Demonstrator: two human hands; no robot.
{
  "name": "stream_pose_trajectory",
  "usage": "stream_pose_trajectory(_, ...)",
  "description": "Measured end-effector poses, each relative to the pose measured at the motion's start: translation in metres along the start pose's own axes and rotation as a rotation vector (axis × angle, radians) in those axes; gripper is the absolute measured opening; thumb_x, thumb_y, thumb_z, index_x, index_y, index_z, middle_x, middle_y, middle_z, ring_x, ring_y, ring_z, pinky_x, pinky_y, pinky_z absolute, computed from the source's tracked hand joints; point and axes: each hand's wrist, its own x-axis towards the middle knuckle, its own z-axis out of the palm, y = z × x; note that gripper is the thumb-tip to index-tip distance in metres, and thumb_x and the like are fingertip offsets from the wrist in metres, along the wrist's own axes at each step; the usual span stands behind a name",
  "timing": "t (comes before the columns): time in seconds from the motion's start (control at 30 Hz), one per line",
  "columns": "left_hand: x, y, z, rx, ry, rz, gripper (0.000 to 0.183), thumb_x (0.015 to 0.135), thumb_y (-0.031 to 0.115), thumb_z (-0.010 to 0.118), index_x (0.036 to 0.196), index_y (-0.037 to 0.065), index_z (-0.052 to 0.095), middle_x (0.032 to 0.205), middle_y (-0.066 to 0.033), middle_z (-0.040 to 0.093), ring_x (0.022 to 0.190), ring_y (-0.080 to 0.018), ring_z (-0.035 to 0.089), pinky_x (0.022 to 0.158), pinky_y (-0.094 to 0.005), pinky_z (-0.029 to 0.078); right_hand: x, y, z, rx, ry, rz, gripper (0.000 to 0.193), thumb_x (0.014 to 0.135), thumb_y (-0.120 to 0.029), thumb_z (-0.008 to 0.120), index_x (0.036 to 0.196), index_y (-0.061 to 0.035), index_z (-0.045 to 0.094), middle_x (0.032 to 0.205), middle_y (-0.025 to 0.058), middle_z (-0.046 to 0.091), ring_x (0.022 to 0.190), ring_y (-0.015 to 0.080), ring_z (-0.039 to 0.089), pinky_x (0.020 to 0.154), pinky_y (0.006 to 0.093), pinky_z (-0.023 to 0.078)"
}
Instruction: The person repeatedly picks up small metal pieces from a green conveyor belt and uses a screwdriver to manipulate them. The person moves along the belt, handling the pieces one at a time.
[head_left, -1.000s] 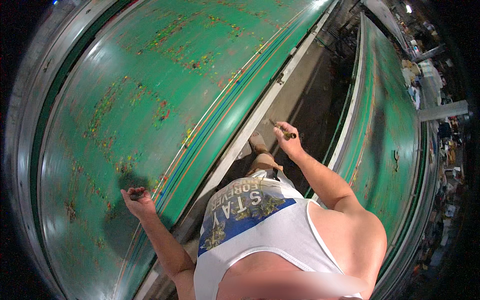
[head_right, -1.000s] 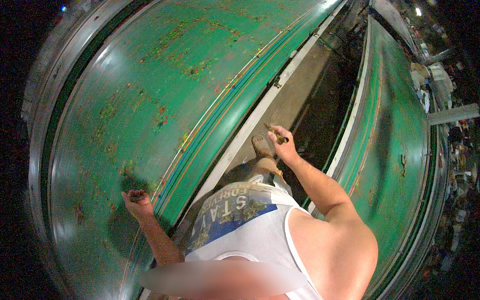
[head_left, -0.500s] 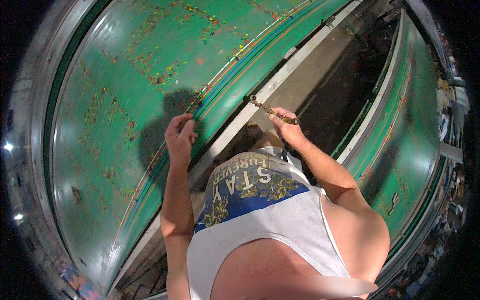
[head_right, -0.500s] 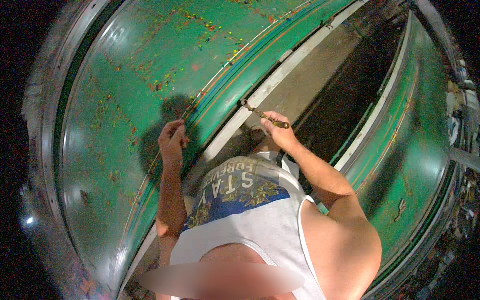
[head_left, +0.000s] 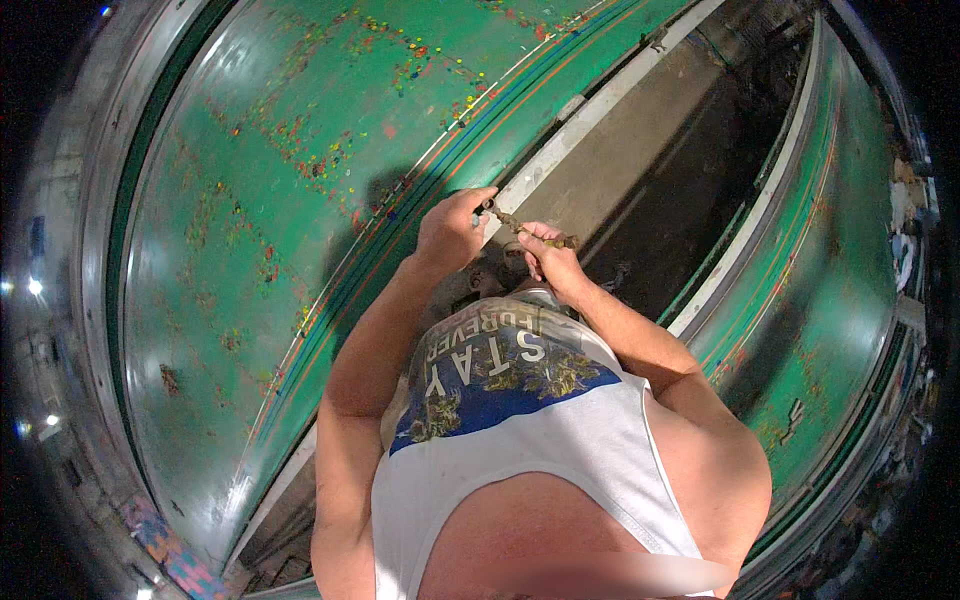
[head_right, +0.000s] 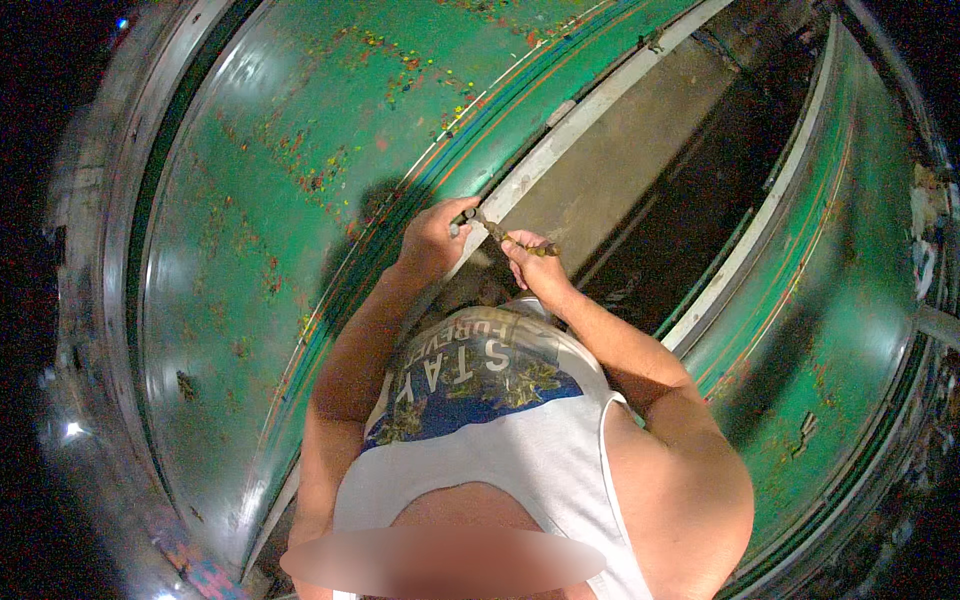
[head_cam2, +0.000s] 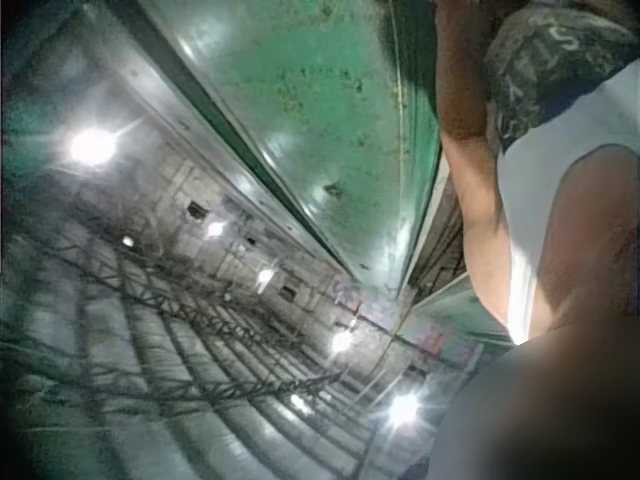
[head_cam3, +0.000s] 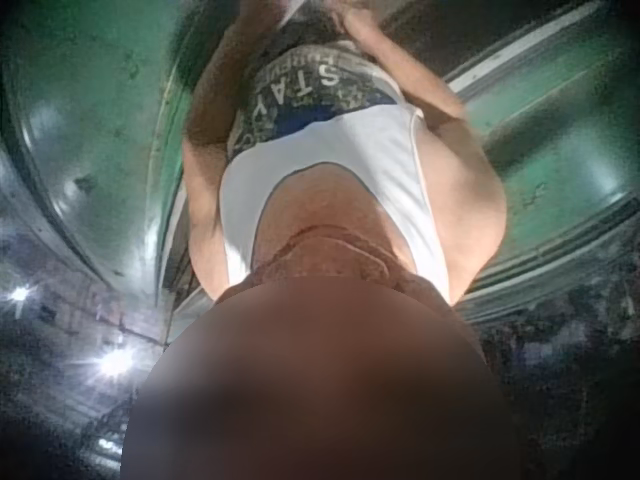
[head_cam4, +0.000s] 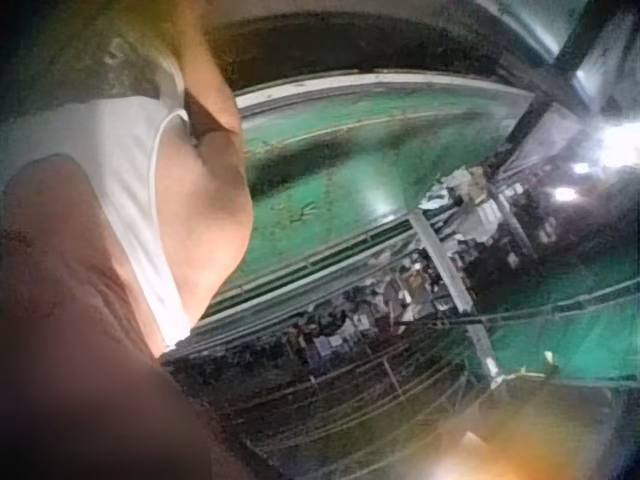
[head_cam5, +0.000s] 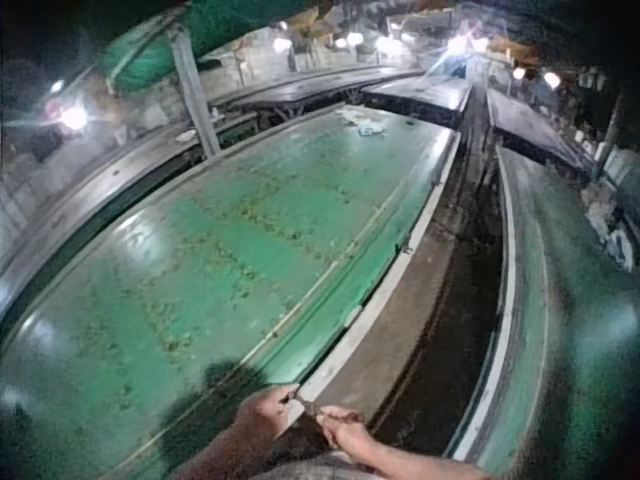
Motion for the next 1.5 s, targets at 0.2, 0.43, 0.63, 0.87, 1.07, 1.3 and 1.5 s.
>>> stream_pose_trajectory(0.2,0.010,0.001,-0.001,0.025,-0.136,-0.127,0.042,0.089,0.007,0.079,0.130,0.012,0.071,0.122,-0.0147,0.074,0.112,-0.0379,0.072,0.093,-0.0450,0.059,0.006,0.003,-0.002,0.691,-0.205,0.250,0.030,0.115,-0.025,0.049,0.134,-0.0037,0.058,0.062,-0.0041,0.037,0.049,0.0088,0.034,0.046,0.0262,0.031)
stream_pose_trajectory(0.43,0.021,0.002,0.003,0.040,-0.125,-0.147,0.031,0.086,0.006,0.080,0.116,0.012,0.075,0.113,-0.0119,0.075,0.103,-0.0366,0.073,0.086,-0.0448,0.059,0.015,0.017,0.002,0.399,-0.093,0.137,0.029,0.112,-0.022,0.055,0.134,-0.0037,0.059,0.064,-0.0034,0.044,0.050,0.0139,0.041,0.048,0.0294,0.038)
stream_pose_trajectory(0.63,0.023,-0.009,0.005,0.039,-0.151,-0.103,0.027,0.086,0.007,0.082,0.112,0.010,0.077,0.115,-0.0105,0.076,0.106,-0.0351,0.073,0.089,-0.0424,0.060,0.018,0.017,-0.010,-1.122,0.176,-0.702,0.034,0.105,-0.019,0.067,0.134,-0.0055,0.058,0.073,0.0219,0.068,0.065,0.0451,0.069,0.061,0.0503,0.056)
stream_pose_trajectory(0.87,0.008,-0.015,0.012,0.028,0.031,0.138,0.027,0.084,0.003,0.081,0.110,0.009,0.078,0.117,-0.0097,0.079,0.107,-0.0331,0.075,0.089,-0.0421,0.060,0.020,0.020,-0.007,-0.665,0.108,-0.762,0.032,0.107,-0.023,0.069,0.133,-0.0058,0.063,0.071,0.0015,0.065,0.061,0.0175,0.065,0.057,0.0390,0.056)
stream_pose_trajectory(1.07,0.013,-0.018,0.017,0.032,0.088,0.198,0.026,0.084,0.003,0.078,0.108,0.013,0.078,0.113,-0.0056,0.079,0.106,-0.0277,0.075,0.088,-0.0428,0.057,-0.001,0.010,0.006,-0.266,0.113,-0.330,0.021,0.108,-0.022,0.068,0.119,-0.0048,0.071,0.077,-0.0066,0.056,0.068,0.0052,0.051,0.060,0.0272,0.043)
stream_pose_trajectory(1.3,0.009,-0.027,0.024,0.022,0.163,0.224,0.026,0.083,0.002,0.079,0.107,0.012,0.077,0.114,-0.0049,0.079,0.106,-0.0277,0.075,0.087,-0.0423,0.056,-0.006,-0.005,0.018,-0.087,0.262,-0.196,0.013,0.108,-0.026,0.068,0.104,-0.0138,0.068,0.066,-0.0095,0.048,0.051,0.0042,0.039,0.045,0.0261,0.028)
stream_pose_trajectory(1.5,0.003,-0.032,0.031,0.068,0.220,0.210,0.033,0.083,0.006,0.082,0.115,0.013,0.076,0.116,-0.0038,0.078,0.105,-0.0266,0.074,0.084,-0.0424,0.054,-0.006,-0.017,0.018,0.103,0.199,-0.012,0.018,0.112,-0.029,0.057,0.110,-0.0121,0.066,0.063,-0.0059,0.044,0.047,0.0081,0.032,0.044,0.0282,0.026)
